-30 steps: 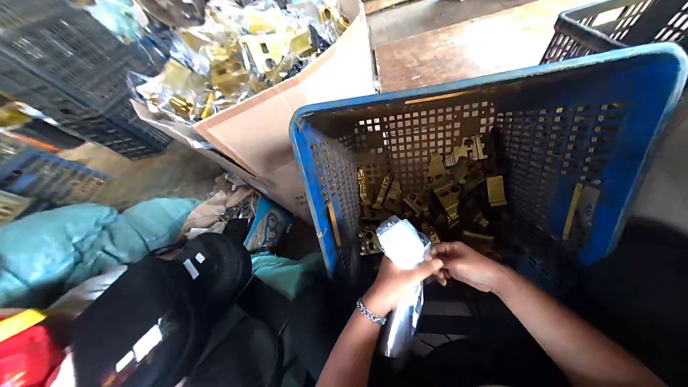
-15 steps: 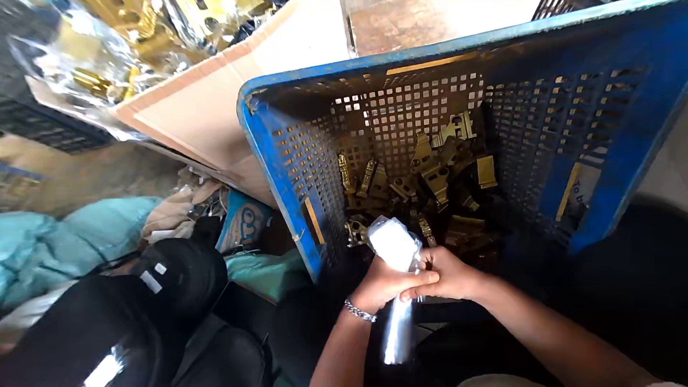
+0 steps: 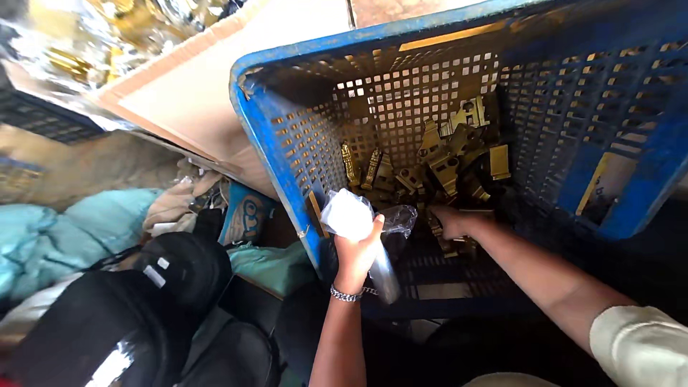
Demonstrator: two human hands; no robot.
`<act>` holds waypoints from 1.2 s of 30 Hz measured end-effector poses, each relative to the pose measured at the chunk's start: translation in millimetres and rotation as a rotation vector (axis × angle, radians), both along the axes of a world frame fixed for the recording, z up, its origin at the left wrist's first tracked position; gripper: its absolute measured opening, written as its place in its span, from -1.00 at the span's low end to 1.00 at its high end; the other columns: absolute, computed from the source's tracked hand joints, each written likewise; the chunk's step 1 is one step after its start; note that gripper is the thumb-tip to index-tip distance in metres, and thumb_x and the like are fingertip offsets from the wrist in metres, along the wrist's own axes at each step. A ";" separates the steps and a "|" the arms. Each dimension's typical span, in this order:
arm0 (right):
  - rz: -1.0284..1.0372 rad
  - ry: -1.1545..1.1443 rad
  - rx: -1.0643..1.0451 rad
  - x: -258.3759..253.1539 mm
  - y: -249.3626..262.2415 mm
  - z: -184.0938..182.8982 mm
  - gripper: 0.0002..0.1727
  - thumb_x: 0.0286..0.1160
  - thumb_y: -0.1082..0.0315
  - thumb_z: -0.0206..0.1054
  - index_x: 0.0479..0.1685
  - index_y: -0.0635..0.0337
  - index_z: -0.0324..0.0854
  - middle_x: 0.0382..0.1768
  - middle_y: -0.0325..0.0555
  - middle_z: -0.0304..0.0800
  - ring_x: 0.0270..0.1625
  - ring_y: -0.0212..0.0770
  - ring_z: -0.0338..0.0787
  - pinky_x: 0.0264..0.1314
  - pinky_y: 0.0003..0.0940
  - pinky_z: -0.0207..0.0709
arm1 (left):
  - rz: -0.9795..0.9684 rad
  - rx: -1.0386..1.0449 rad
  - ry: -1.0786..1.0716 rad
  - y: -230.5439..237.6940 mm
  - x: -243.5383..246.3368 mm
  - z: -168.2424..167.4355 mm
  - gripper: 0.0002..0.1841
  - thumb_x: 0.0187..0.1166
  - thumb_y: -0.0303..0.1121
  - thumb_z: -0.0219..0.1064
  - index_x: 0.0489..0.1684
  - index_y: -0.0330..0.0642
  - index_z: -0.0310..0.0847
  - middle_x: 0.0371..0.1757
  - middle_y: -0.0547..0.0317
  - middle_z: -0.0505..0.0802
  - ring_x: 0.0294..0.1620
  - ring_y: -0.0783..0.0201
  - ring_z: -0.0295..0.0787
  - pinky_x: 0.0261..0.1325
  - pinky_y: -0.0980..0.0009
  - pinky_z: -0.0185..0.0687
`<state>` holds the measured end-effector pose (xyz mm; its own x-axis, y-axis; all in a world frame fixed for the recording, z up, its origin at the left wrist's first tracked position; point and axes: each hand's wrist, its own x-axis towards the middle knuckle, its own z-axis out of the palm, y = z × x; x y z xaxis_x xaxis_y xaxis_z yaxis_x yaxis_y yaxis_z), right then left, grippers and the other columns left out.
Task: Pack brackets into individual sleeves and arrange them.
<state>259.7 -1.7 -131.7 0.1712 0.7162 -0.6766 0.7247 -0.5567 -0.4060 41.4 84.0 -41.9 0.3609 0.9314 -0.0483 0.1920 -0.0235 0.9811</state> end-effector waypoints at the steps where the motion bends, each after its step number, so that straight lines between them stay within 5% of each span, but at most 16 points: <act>1: 0.074 -0.020 -0.014 2.0 -0.3 6.3 0.07 -0.01 0.56 0.72 0.68 0.50 0.19 0.59 0.49 0.34 0.65 0.41 0.37 0.63 0.32 0.26 | 0.022 -0.005 0.010 -0.7 -1.0 2.1 -0.44 0.29 -0.53 0.59 0.25 -0.51 0.44 -0.17 0.11 0.78 -0.26 0.50 0.76 -0.10 0.56 0.75; 5: 0.441 -0.104 -0.049 0.8 -8.3 39.5 -0.37 0.24 0.56 0.61 0.37 0.59 0.54 0.53 0.56 0.37 0.57 0.51 0.41 0.59 0.31 0.30 | 0.013 -0.007 0.023 0.5 -1.2 3.7 -0.40 0.28 -0.52 0.61 0.29 -0.53 0.42 -0.10 0.05 0.77 -0.18 0.49 0.75 -0.03 0.56 0.71; 8: 0.430 -0.074 0.040 -4.9 -24.9 60.7 -0.49 0.51 0.38 0.49 0.42 0.39 0.58 0.60 0.45 0.29 0.57 0.48 0.41 0.55 0.32 0.34 | -0.027 -0.053 0.086 -4.0 -2.3 6.0 -0.36 0.32 -0.48 0.60 0.35 -0.58 0.39 -0.01 -0.08 0.75 -0.09 0.41 0.74 0.05 0.50 0.69; 10: 0.200 -0.005 0.281 -3.5 -42.9 69.5 -0.53 0.55 0.35 0.45 0.36 0.45 0.58 0.56 0.41 0.37 0.56 0.39 0.46 0.57 0.25 0.36 | -0.024 -0.074 0.090 -6.5 -3.8 6.5 -0.33 0.35 -0.45 0.60 0.40 -0.60 0.35 0.07 -0.15 0.74 0.00 0.36 0.74 0.13 0.47 0.68; 12: -0.306 0.181 0.716 -11.4 -63.9 71.3 -0.47 0.53 0.37 0.42 0.34 0.63 0.50 0.45 0.37 0.57 0.49 0.14 0.61 0.58 -0.02 0.47 | 0.008 -0.096 0.070 -8.6 -6.4 7.0 -0.36 0.37 -0.46 0.59 0.38 -0.57 0.38 0.07 -0.13 0.75 0.04 0.38 0.74 0.15 0.48 0.68; 14: -0.852 0.609 0.980 -28.7 -73.0 82.2 -0.44 0.62 0.37 0.26 0.52 0.48 0.26 0.32 0.13 0.64 0.30 -0.14 0.76 0.32 -0.22 0.72 | 0.039 -0.151 0.014 -12.5 -6.6 7.1 -0.37 0.37 -0.50 0.58 0.39 -0.54 0.37 0.06 -0.10 0.74 0.01 0.39 0.73 0.13 0.48 0.68; 16: -1.021 1.072 0.959 -45.4 -74.7 89.9 -0.40 0.65 0.19 0.14 0.62 0.20 0.13 0.35 0.08 0.66 0.29 -0.01 0.80 0.26 0.04 0.76 | 0.051 -0.240 -0.098 -20.1 -3.1 7.6 -0.43 0.36 -0.58 0.55 0.34 -0.48 0.39 -0.03 0.00 0.75 -0.09 0.42 0.74 0.03 0.51 0.71; 18: -0.995 1.201 0.872 -68.4 -65.5 95.3 -0.51 0.74 0.25 0.09 0.56 0.22 0.16 0.24 0.10 0.73 0.17 0.02 0.85 0.18 0.04 0.78 | 0.050 -0.367 -0.246 -29.8 4.4 10.2 -0.59 0.42 -0.67 0.43 0.22 -0.40 0.43 -0.17 0.07 0.76 -0.26 0.41 0.73 -0.14 0.50 0.74; 21: -0.976 1.093 1.011 -90.8 -51.4 96.9 -0.57 0.68 0.54 0.15 0.48 0.31 0.20 0.11 0.06 0.76 0.03 -0.02 0.91 0.03 -0.06 0.88 | 0.115 -0.642 -0.460 -37.1 11.2 19.9 -0.91 0.67 -0.62 0.17 -0.21 -0.28 0.53 -0.51 0.20 0.68 -0.67 0.48 0.53 -0.55 0.61 0.57; 23: -0.762 0.935 1.144 -91.0 -58.2 94.0 -0.49 0.49 0.59 0.29 0.43 0.40 0.28 0.12 -0.03 0.78 0.08 -0.13 0.90 0.14 -0.15 0.87 | 0.124 -0.729 -0.572 -33.8 6.4 24.4 -0.77 0.76 -0.54 0.04 -0.36 -0.23 0.51 -0.65 0.27 0.61 -0.76 0.50 0.47 -0.63 0.65 0.50; 25: -0.461 0.714 1.192 -85.6 -75.0 94.2 -0.53 0.41 0.51 0.44 0.30 0.45 0.45 0.10 -0.23 0.81 0.11 -0.46 0.84 0.22 -0.45 0.77 | 0.116 -0.672 -0.611 -29.7 -4.0 27.2 -0.75 0.77 -0.56 0.02 -0.32 -0.25 0.57 -0.58 0.22 0.71 -0.61 0.47 0.64 -0.42 0.59 0.67; 29: -0.314 0.280 1.276 -71.1 -86.5 94.6 -0.56 0.42 0.40 0.47 0.16 0.57 0.53 0.00 -0.07 0.85 0.03 -0.66 0.80 0.15 -0.71 0.67 | -0.003 -0.575 -0.497 -37.0 -1.6 25.7 -0.87 0.66 -0.64 0.18 -0.28 -0.27 0.56 -0.59 0.28 0.66 -0.73 0.55 0.41 -0.60 0.67 0.43; 31: -0.271 0.086 1.277 -68.8 -86.0 94.0 -0.58 0.43 0.35 0.46 0.12 0.54 0.60 -0.05 0.06 0.88 -0.01 -0.53 0.85 0.16 -0.65 0.67 | 0.023 -0.522 -0.465 -45.9 7.5 25.8 -0.90 0.59 -0.68 0.26 -0.23 -0.28 0.56 -0.56 0.26 0.67 -0.72 0.53 0.41 -0.59 0.66 0.42; 34: -0.142 -0.046 1.196 -73.1 -91.2 91.3 -0.60 0.44 0.28 0.44 0.09 0.47 0.66 -0.04 0.24 0.86 0.03 -0.01 0.89 0.22 -0.18 0.72 | 0.078 -0.414 -0.452 -54.2 13.9 20.4 -0.86 0.51 -0.71 0.33 -0.15 -0.32 0.53 -0.46 0.20 0.73 -0.66 0.52 0.47 -0.55 0.64 0.47; 36: -0.162 -0.131 1.246 -68.2 -90.5 84.3 -0.62 0.44 0.30 0.41 0.09 0.45 0.69 0.02 0.22 0.87 0.10 0.04 0.89 0.27 -0.15 0.72 | 0.069 -0.383 -0.446 -59.2 14.0 17.5 -0.83 0.49 -0.71 0.35 -0.13 -0.31 0.53 -0.48 0.23 0.73 -0.67 0.55 0.46 -0.56 0.66 0.46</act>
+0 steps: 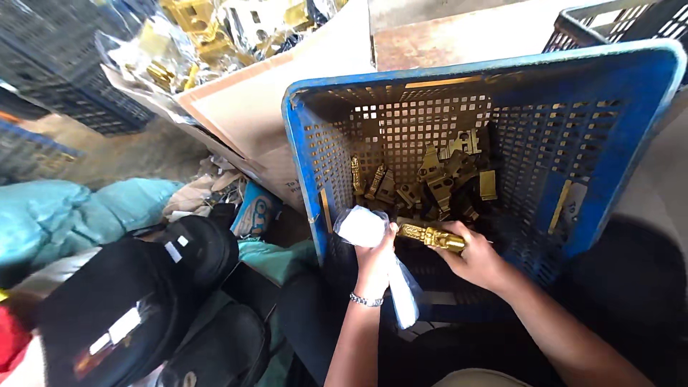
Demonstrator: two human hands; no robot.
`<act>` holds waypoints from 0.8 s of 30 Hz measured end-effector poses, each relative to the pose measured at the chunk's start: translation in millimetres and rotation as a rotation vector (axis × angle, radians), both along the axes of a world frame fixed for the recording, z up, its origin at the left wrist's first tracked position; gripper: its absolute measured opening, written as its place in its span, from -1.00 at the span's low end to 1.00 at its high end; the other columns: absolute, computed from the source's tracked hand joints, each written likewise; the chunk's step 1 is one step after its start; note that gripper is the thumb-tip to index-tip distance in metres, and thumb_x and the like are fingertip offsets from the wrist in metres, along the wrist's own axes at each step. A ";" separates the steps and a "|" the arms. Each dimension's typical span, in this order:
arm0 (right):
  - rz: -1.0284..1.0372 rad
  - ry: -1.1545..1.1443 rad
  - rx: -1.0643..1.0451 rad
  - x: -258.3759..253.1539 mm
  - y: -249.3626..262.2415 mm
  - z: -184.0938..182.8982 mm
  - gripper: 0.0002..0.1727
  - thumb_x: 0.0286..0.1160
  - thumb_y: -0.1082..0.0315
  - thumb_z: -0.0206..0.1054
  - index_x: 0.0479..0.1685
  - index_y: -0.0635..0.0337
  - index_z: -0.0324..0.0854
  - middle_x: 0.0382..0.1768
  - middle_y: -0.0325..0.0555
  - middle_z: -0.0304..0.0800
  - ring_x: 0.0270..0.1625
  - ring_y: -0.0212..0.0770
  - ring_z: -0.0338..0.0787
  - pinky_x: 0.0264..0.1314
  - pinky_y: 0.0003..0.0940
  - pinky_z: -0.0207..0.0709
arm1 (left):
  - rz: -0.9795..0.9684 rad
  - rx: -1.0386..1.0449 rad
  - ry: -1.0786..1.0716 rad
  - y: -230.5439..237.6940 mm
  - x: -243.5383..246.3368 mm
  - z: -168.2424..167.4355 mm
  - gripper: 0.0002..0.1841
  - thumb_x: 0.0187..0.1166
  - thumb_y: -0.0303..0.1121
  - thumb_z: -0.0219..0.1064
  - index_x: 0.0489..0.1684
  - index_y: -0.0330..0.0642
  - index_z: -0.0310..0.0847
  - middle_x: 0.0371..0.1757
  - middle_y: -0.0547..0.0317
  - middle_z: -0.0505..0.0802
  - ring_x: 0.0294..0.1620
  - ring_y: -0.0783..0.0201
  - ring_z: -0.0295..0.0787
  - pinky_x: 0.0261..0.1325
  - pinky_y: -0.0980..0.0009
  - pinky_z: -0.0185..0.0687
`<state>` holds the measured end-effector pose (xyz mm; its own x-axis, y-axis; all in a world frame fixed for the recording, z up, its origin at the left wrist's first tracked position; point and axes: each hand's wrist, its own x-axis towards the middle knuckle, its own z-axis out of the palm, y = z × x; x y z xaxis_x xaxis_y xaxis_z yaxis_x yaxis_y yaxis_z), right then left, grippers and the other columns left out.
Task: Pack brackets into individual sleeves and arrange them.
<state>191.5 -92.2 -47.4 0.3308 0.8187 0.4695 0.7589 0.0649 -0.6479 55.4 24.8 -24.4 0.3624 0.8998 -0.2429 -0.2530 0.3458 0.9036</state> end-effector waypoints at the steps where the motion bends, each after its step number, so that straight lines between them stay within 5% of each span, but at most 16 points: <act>1: -0.048 -0.064 0.059 2.7 2.8 -3.6 -0.66 0.43 0.33 0.39 0.04 0.44 0.71 0.03 0.23 0.87 0.12 0.09 0.88 0.28 -0.13 0.71 | -0.012 0.016 -0.013 -3.5 0.6 0.3 -0.84 0.49 -0.71 0.34 -0.13 -0.31 0.53 -0.47 0.24 0.72 -0.65 0.55 0.47 -0.54 0.66 0.47; 6: -0.061 -0.248 0.101 -2.2 6.6 -13.7 -0.80 0.22 0.54 0.34 -0.16 0.41 0.68 0.07 0.31 0.82 0.08 0.27 0.86 0.12 0.02 0.76 | 0.050 0.116 -0.010 -8.8 6.3 12.1 -0.87 0.48 -0.68 0.31 -0.16 -0.31 0.52 -0.49 0.29 0.72 -0.55 0.52 0.62 -0.36 0.62 0.64; 9: -0.053 -0.256 0.125 -4.9 4.8 -14.9 -0.81 0.22 0.55 0.33 -0.18 0.41 0.66 0.07 0.30 0.82 0.10 0.21 0.86 0.17 -0.11 0.75 | 0.033 0.208 0.052 2.3 -0.9 1.6 -0.66 0.41 -0.69 0.38 0.12 -0.45 0.45 -0.19 0.14 0.85 -0.14 0.40 0.84 0.09 0.46 0.77; 12: -0.032 -0.287 0.145 -7.7 3.6 -12.3 -0.80 0.22 0.54 0.34 -0.15 0.37 0.66 0.09 0.28 0.82 0.10 0.20 0.84 0.16 -0.15 0.74 | -0.048 0.431 0.277 2.8 -7.6 -12.9 -0.40 0.27 -0.56 0.57 0.30 -0.66 0.43 0.08 -0.10 0.85 0.14 0.38 0.80 0.31 0.46 0.67; 18: -0.034 -0.349 0.178 -7.2 1.8 -14.4 -0.83 0.33 0.46 0.30 -0.14 0.27 0.66 0.08 0.18 0.85 0.06 0.11 0.85 0.18 -0.15 0.69 | 0.064 0.817 0.416 1.1 -7.8 -20.2 -0.50 0.17 -0.50 0.58 0.01 -0.76 0.58 -0.15 -0.15 0.88 -0.08 0.51 0.83 0.16 0.59 0.68; 24: -0.119 -0.285 0.164 -19.0 17.4 -13.8 -0.75 0.19 0.52 0.40 -0.11 0.34 0.66 0.08 0.28 0.82 0.10 0.35 0.81 0.16 0.22 0.66 | 0.018 0.331 0.160 -25.0 1.5 8.4 -0.62 0.45 -0.60 0.39 0.18 -0.60 0.44 -0.12 0.12 0.78 -0.07 0.57 0.74 0.12 0.60 0.68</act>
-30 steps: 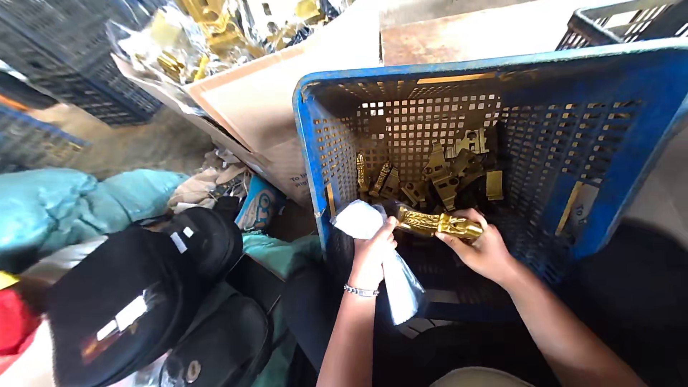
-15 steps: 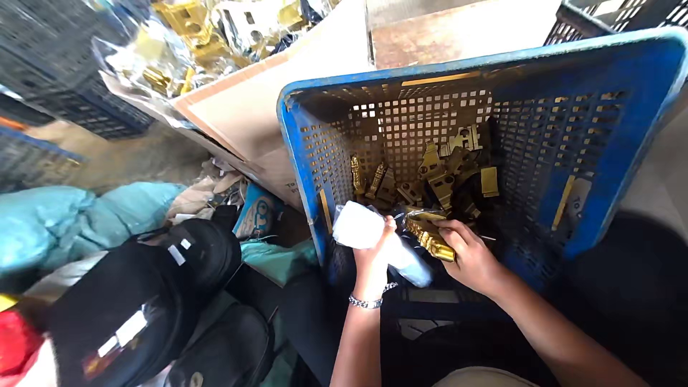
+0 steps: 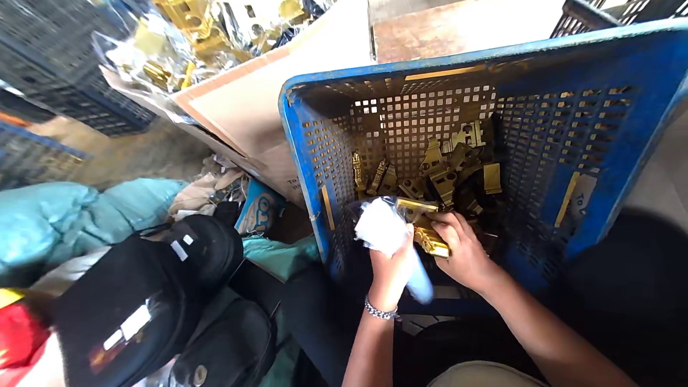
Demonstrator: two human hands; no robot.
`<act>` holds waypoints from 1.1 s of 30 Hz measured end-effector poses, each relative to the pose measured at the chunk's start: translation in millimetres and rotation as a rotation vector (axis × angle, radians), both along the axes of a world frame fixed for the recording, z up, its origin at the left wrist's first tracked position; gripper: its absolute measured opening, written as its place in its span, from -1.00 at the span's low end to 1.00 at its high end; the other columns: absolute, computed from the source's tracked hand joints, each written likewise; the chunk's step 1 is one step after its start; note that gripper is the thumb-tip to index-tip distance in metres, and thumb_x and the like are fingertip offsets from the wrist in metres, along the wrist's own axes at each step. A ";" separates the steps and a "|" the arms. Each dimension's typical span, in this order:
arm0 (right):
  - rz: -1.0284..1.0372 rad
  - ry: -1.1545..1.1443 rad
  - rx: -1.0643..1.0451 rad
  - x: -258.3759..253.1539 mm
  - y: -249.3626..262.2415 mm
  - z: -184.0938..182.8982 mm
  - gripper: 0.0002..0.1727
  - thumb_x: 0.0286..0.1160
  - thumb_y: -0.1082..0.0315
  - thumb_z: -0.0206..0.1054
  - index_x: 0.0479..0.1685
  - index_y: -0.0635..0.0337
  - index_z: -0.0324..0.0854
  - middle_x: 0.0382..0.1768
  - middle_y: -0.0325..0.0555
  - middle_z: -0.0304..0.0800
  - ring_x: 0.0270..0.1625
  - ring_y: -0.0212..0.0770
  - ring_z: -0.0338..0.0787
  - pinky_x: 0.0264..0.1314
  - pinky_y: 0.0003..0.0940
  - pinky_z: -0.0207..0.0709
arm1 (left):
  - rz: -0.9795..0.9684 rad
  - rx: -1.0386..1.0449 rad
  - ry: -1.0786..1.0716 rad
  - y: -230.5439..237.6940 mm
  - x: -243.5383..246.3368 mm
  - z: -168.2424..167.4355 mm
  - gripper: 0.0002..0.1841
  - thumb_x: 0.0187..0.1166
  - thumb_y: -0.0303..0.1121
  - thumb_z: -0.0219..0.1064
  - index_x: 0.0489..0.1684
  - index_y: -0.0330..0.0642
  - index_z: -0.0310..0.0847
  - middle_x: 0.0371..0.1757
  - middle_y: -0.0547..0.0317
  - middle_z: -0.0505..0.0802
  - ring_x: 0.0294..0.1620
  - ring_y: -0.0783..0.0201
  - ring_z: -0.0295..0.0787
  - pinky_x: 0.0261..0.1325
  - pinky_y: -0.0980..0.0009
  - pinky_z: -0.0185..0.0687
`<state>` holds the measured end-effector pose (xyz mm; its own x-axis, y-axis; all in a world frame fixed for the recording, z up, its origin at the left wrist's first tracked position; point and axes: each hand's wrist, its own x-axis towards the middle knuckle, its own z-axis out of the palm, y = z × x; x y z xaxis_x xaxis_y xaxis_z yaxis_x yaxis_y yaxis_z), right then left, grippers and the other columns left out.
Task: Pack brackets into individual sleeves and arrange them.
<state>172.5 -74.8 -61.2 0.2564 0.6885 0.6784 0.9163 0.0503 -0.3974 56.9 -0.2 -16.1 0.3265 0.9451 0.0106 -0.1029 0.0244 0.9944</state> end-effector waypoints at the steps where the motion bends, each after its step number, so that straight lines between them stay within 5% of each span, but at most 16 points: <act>1: 0.009 0.007 -0.004 -6.2 2.4 1.1 -0.73 0.15 0.58 0.40 -0.11 0.37 0.65 0.07 0.34 0.80 0.10 0.41 0.80 0.15 0.26 0.67 | 0.015 -0.102 -0.056 0.8 1.5 2.2 -0.72 0.52 -0.60 0.33 0.13 -0.49 0.46 -0.18 0.19 0.78 -0.13 0.55 0.75 0.05 0.57 0.70; 4: 0.159 0.035 -0.104 -17.4 -0.5 11.4 -0.55 0.14 0.79 0.30 0.11 0.39 0.67 0.24 0.43 0.73 0.27 0.49 0.74 0.27 0.16 0.69 | 0.055 -0.253 -0.167 7.5 -3.9 -3.5 -0.61 0.42 -0.66 0.41 0.19 -0.40 0.43 -0.15 0.16 0.81 -0.10 0.45 0.80 0.07 0.49 0.76; 6: 0.280 0.153 -0.121 -9.9 -4.1 16.2 -0.52 0.23 0.81 0.18 0.16 0.38 0.73 0.32 0.29 0.75 0.39 0.25 0.75 0.46 -0.03 0.63 | 0.100 -0.257 -0.165 9.5 -9.7 -12.9 -0.43 0.18 -0.78 0.50 0.22 -0.43 0.40 -0.11 0.08 0.81 -0.09 0.39 0.81 0.06 0.44 0.78; 8: 0.215 0.288 -0.051 4.2 0.6 15.4 -0.70 0.44 0.64 0.21 0.09 0.45 0.73 0.22 0.25 0.79 0.27 0.01 0.83 0.35 -0.26 0.69 | 0.127 -0.239 -0.132 8.6 -13.2 -15.3 -0.42 0.14 -0.79 0.47 0.22 -0.43 0.38 -0.10 0.08 0.78 -0.08 0.40 0.79 0.04 0.47 0.77; 11: 0.088 0.406 -0.128 22.4 12.4 14.4 -0.61 0.39 0.51 0.40 0.20 0.54 0.67 0.17 0.43 0.72 0.03 0.09 0.86 0.08 -0.22 0.77 | 0.097 -0.149 -0.061 3.5 -11.9 -9.2 -0.55 0.24 -0.74 0.45 0.12 -0.44 0.44 -0.19 0.22 0.78 -0.14 0.55 0.77 0.00 0.59 0.73; 16: 0.080 0.440 -0.490 30.7 15.9 36.7 -0.72 0.51 0.62 0.24 0.11 0.53 0.73 0.03 0.37 0.84 0.08 0.17 0.87 0.29 -0.10 0.66 | 0.121 0.066 0.018 10.0 -8.6 -19.6 -0.53 0.20 -0.67 0.46 0.12 -0.60 0.45 -0.15 0.15 0.77 -0.08 0.58 0.73 0.06 0.63 0.68; 18: 0.072 0.565 -0.579 32.5 13.5 39.2 -0.73 0.57 0.52 0.31 0.14 0.51 0.71 0.01 0.30 0.86 0.04 0.04 0.89 0.25 -0.18 0.70 | 0.154 0.027 -0.003 14.0 -11.5 -18.7 -0.54 0.23 -0.69 0.46 0.13 -0.57 0.45 -0.15 0.16 0.77 -0.10 0.57 0.74 0.03 0.61 0.69; 21: 0.074 0.879 -0.513 29.7 13.4 34.2 -0.62 0.57 0.33 0.44 0.21 0.45 0.67 -0.02 0.15 0.86 -0.08 -0.21 0.89 0.10 -0.32 0.75 | 0.133 -0.081 -0.064 15.1 -16.1 -10.1 -0.55 0.24 -0.73 0.43 0.13 -0.46 0.43 -0.18 0.23 0.77 -0.13 0.57 0.75 0.00 0.60 0.71; 26: 0.154 1.384 -0.322 20.3 18.4 40.0 -0.82 0.71 0.46 0.20 0.02 0.41 0.62 -0.17 -0.09 0.82 -0.22 -0.32 0.88 -0.02 -0.37 0.80 | 0.041 -0.061 -0.049 16.7 -23.2 -11.8 -0.53 0.21 -0.74 0.44 0.14 -0.53 0.44 -0.14 0.22 0.77 -0.06 0.57 0.74 0.10 0.59 0.70; 29: 0.058 0.954 -0.329 22.4 17.8 28.6 -0.75 0.56 0.47 0.31 0.10 0.45 0.69 -0.06 0.07 0.84 -0.14 -0.31 0.86 0.01 -0.42 0.74 | -0.009 -0.014 0.014 17.1 -28.1 -14.2 -0.52 0.18 -0.72 0.47 0.14 -0.56 0.45 -0.13 0.23 0.78 -0.05 0.60 0.74 0.11 0.62 0.69; 33: -0.026 0.286 -0.241 16.3 19.7 16.3 -0.84 0.33 0.59 0.29 -0.31 0.55 0.76 -0.29 0.37 0.85 -0.21 0.21 0.89 -0.06 -0.03 0.74 | -0.047 -0.025 0.148 15.3 -24.6 -15.9 -0.19 -0.02 -0.55 0.72 0.31 -0.58 0.36 0.00 0.06 0.77 0.02 0.50 0.72 0.16 0.56 0.67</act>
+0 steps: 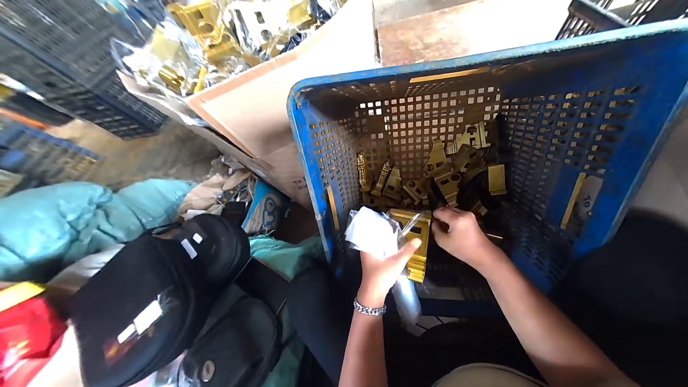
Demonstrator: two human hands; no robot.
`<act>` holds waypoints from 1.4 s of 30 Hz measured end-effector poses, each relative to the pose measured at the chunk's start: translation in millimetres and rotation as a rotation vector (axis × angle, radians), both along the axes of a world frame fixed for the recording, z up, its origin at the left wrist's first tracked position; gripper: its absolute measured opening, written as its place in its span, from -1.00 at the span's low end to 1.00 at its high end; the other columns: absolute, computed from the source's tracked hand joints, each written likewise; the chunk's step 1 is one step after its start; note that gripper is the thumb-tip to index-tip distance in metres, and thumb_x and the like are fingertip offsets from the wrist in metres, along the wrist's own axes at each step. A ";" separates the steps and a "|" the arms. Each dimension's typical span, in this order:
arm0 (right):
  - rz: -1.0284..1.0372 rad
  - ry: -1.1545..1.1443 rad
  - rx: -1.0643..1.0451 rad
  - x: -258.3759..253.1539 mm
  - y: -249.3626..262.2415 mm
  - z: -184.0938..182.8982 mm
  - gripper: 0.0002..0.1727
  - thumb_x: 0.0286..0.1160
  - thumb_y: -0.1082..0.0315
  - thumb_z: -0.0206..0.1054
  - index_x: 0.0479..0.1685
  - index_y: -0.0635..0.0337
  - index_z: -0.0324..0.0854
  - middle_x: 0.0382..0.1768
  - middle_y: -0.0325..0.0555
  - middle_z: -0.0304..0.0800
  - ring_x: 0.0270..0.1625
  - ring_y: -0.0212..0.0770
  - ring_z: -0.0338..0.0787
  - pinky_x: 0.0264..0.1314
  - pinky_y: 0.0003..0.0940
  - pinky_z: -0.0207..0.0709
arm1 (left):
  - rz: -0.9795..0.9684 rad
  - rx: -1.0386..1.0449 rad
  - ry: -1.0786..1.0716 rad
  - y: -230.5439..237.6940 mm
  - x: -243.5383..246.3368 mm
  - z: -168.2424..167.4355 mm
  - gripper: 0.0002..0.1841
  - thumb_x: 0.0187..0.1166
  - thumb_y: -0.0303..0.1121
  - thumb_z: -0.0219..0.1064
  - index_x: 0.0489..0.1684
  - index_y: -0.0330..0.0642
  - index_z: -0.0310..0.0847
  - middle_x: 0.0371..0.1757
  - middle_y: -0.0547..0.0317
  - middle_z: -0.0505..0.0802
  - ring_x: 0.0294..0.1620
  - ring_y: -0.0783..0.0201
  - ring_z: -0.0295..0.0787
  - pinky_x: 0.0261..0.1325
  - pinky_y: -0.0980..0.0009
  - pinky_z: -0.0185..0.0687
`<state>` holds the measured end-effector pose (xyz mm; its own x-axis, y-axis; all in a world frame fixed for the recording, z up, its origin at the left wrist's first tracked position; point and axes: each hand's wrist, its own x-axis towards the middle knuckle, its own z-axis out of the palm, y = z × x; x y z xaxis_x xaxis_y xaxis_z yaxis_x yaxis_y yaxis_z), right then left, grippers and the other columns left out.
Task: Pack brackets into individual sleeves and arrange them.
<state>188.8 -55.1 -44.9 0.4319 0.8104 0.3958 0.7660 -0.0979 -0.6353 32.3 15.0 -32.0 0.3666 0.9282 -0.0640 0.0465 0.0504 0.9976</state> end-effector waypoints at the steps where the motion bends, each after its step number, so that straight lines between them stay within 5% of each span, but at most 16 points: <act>1: 0.004 -0.065 -0.003 0.2 -0.1 0.6 -0.84 0.34 0.61 0.28 -0.33 0.55 0.75 -0.30 0.37 0.84 -0.22 0.24 0.90 -0.09 -0.02 0.75 | 0.000 -0.030 0.029 0.0 2.2 0.6 -0.11 -0.09 -0.54 0.77 0.36 -0.56 0.33 0.05 0.02 0.76 0.05 0.47 0.72 0.18 0.54 0.67; 7: -0.036 -0.162 0.247 -4.5 -0.2 -6.7 -0.83 0.36 0.51 0.25 -0.36 0.44 0.74 -0.38 0.20 0.82 -0.43 -0.10 0.80 -0.32 -0.40 0.69 | 0.037 -0.157 0.040 3.3 13.0 8.1 -0.11 0.03 -0.68 0.70 0.48 -0.53 0.25 0.19 -0.11 0.71 0.17 0.38 0.70 0.24 0.50 0.66; 11: 0.236 -0.224 0.257 -43.7 -20.5 6.2 -0.82 0.42 0.45 0.23 -0.41 0.32 0.71 -0.40 0.07 0.81 -0.36 -0.07 0.86 -0.30 -0.28 0.76 | 0.201 -0.092 -0.063 10.1 20.2 -3.2 -0.24 0.06 -0.73 0.63 0.36 -0.54 0.33 0.01 -0.04 0.77 -0.02 0.41 0.77 0.10 0.47 0.75; 13: 0.288 0.044 0.159 -37.9 -25.2 14.1 -0.76 0.51 0.33 0.28 -0.22 0.36 0.75 -0.15 0.19 0.83 -0.05 -0.02 0.85 -0.01 -0.22 0.75 | 0.254 -0.066 -0.109 8.0 19.7 -6.3 -0.33 0.08 -0.79 0.51 0.31 -0.56 0.35 -0.05 0.00 0.79 -0.09 0.45 0.79 0.02 0.51 0.78; 14: 0.314 0.241 0.080 -28.3 -25.9 17.8 -0.62 0.53 0.18 0.36 -0.02 0.41 0.70 0.17 0.30 0.73 0.27 0.02 0.75 0.25 -0.20 0.68 | 0.239 -0.066 -0.137 4.8 19.0 -8.9 -0.37 0.13 -0.78 0.47 0.29 -0.59 0.34 -0.07 0.00 0.76 -0.09 0.45 0.76 0.03 0.51 0.74; 16: 0.351 0.423 -0.062 -14.5 -21.3 17.7 -0.20 0.27 -0.02 0.57 0.43 0.39 0.55 0.56 0.37 0.42 0.60 0.06 0.50 0.50 -0.17 0.55 | 0.125 -0.103 -0.177 -2.5 16.8 -10.8 -0.48 0.23 -0.70 0.45 0.22 -0.56 0.40 -0.11 0.06 0.79 -0.10 0.47 0.78 0.06 0.50 0.76; 19: 0.329 0.339 -0.242 -1.5 -17.1 14.5 -0.46 0.37 0.20 0.57 0.27 0.39 0.72 0.22 0.28 0.80 0.29 0.05 0.80 0.45 -0.12 0.57 | -0.082 -0.219 -0.064 1.1 3.2 2.7 -0.62 0.47 -0.63 0.39 0.24 -0.52 0.45 -0.07 0.07 0.81 -0.05 0.45 0.79 0.13 0.48 0.73; 21: 0.400 0.276 -0.651 19.4 -14.6 37.3 -0.57 0.52 0.26 0.50 0.25 0.37 0.73 0.12 0.28 0.83 0.18 0.11 0.82 0.42 0.02 0.56 | -0.071 -0.243 0.077 15.7 -10.3 7.2 -0.67 0.56 -0.59 0.35 0.24 -0.50 0.50 -0.04 0.02 0.82 -0.04 0.43 0.78 0.11 0.46 0.71; 24: 0.551 0.273 -1.002 42.2 -0.9 78.3 -0.66 0.53 0.26 0.51 0.12 0.34 0.74 -0.15 0.21 0.81 -0.37 0.01 0.79 -0.22 -0.05 0.71 | -0.013 -0.207 0.254 31.7 -27.8 4.1 -0.64 0.58 -0.50 0.40 0.25 -0.52 0.54 0.08 -0.14 0.79 0.07 0.28 0.76 0.22 0.34 0.65; 27: 0.579 0.718 -0.244 56.3 4.5 121.1 -0.83 0.43 0.58 0.30 -0.07 0.27 0.70 -0.29 -0.24 0.82 -0.45 -0.47 0.77 -0.34 -0.52 0.75 | 0.007 -0.093 0.333 32.3 -26.7 -3.9 -0.58 0.29 -0.51 0.55 0.10 -0.51 0.61 -0.05 -0.06 0.83 -0.01 0.35 0.79 0.15 0.37 0.70; 29: 0.483 1.024 0.208 50.0 25.2 131.2 -0.75 0.72 0.45 0.05 0.19 0.10 0.57 0.02 -0.20 0.85 -0.21 -0.31 0.90 -0.10 -0.38 0.85 | -0.003 -0.108 0.309 26.4 -18.1 -5.3 -0.47 0.32 -0.45 0.63 0.22 -0.55 0.57 0.07 -0.13 0.82 0.11 0.33 0.76 0.29 0.37 0.64; 31: 0.380 0.961 0.068 34.9 32.9 116.1 -0.56 0.77 0.33 0.11 0.57 0.15 0.26 0.29 -0.01 0.72 -0.01 -0.11 0.90 0.05 -0.21 0.83 | -0.032 -0.099 0.251 17.4 -10.4 -8.8 -0.37 0.31 -0.44 0.65 0.34 -0.57 0.48 0.15 -0.16 0.79 0.18 0.34 0.74 0.35 0.42 0.62; 34: 0.408 0.712 -0.479 6.0 21.6 53.7 -0.41 0.58 0.26 0.43 0.52 0.42 0.48 0.38 0.27 0.66 0.24 0.03 0.79 0.38 -0.04 0.63 | -0.118 0.034 0.125 6.6 -0.4 -25.7 -0.36 0.17 -0.51 0.66 0.25 -0.61 0.49 0.01 -0.09 0.83 0.05 0.39 0.80 0.23 0.45 0.71; 37: 0.350 0.966 -0.461 -6.2 0.6 7.4 -0.78 0.69 0.41 0.29 0.07 0.43 0.61 -0.21 -0.11 0.75 -0.27 -0.39 0.80 -0.06 -0.43 0.75 | -0.191 0.033 -0.034 -1.0 5.2 -36.4 -0.48 0.01 -0.72 0.62 0.03 -0.54 0.56 -0.19 0.12 0.86 -0.13 0.46 0.83 0.10 0.48 0.78; 39: 0.296 1.119 -0.342 -7.5 -15.4 -7.2 -0.88 0.70 0.47 0.22 -0.08 0.37 0.62 -0.40 -0.29 0.70 -0.44 -0.49 0.70 -0.26 -0.53 0.68 | -0.338 -0.076 -0.032 -3.8 3.6 -25.4 -0.46 0.01 -0.72 0.62 0.05 -0.50 0.55 -0.20 0.17 0.86 -0.14 0.46 0.82 0.10 0.48 0.78; 42: 0.208 1.269 -0.311 -12.4 -29.7 -4.2 -0.79 0.81 0.41 0.05 -0.22 0.20 0.52 -0.58 -0.41 0.51 -0.62 -0.52 0.50 -0.46 -0.58 0.51 | -0.515 -0.415 0.052 2.8 5.3 5.6 -0.75 0.38 -0.64 0.45 -0.06 -0.27 0.59 -0.37 0.27 0.80 -0.44 0.50 0.69 -0.30 0.56 0.67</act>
